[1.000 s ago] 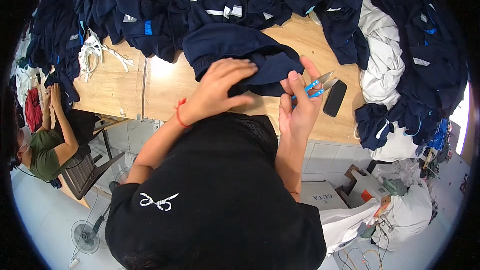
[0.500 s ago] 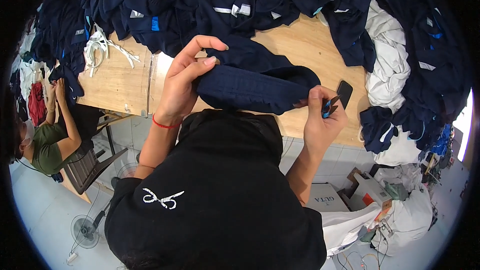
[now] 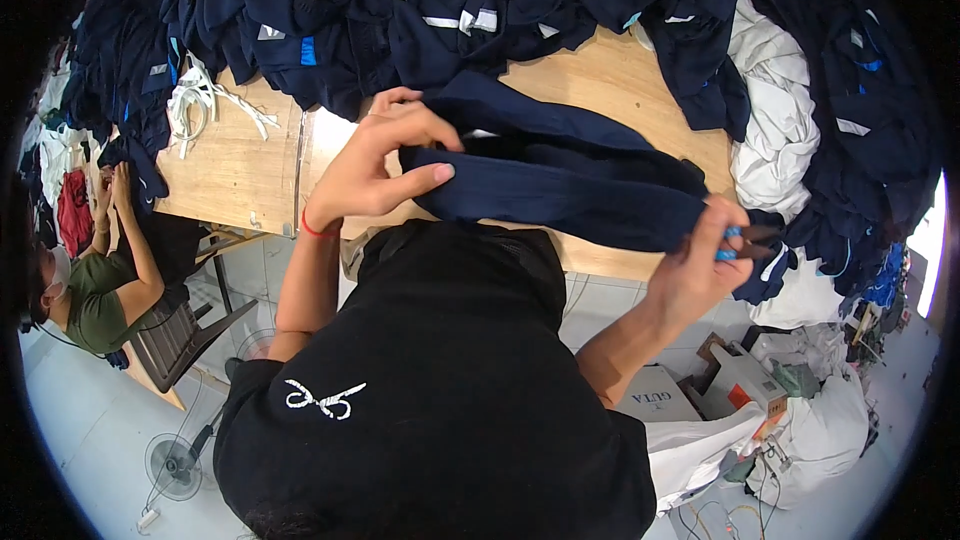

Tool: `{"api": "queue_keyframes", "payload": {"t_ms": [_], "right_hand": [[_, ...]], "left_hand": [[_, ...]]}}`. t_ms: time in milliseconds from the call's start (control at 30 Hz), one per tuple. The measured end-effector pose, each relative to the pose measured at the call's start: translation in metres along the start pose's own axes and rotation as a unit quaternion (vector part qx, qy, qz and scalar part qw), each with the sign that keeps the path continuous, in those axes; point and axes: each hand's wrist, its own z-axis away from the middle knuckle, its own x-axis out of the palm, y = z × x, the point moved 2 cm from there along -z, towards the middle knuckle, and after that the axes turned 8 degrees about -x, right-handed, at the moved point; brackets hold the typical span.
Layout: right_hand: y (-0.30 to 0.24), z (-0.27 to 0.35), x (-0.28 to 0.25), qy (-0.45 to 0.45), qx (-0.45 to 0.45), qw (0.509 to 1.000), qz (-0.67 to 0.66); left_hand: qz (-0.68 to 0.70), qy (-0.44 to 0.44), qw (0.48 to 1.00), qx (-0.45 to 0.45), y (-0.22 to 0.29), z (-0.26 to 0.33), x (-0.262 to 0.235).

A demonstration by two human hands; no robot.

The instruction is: Trimming loose threads from navy blue garments using small snips in a factory setting.

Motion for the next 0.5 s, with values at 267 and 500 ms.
{"api": "queue_keyframes", "payload": {"t_ms": [267, 500], "right_hand": [[0.036, -0.013, -0.041, -0.402, 0.058, 0.810, 0.422], [0.091, 0.008, -0.019, -0.324, -0.001, 0.842, 0.432]], "left_hand": [[-0.301, 0.122, 0.946, -0.011, -0.066, 0.033, 0.014], [-0.140, 0.201, 0.940, -0.240, -0.096, 0.034, 0.043]]}}
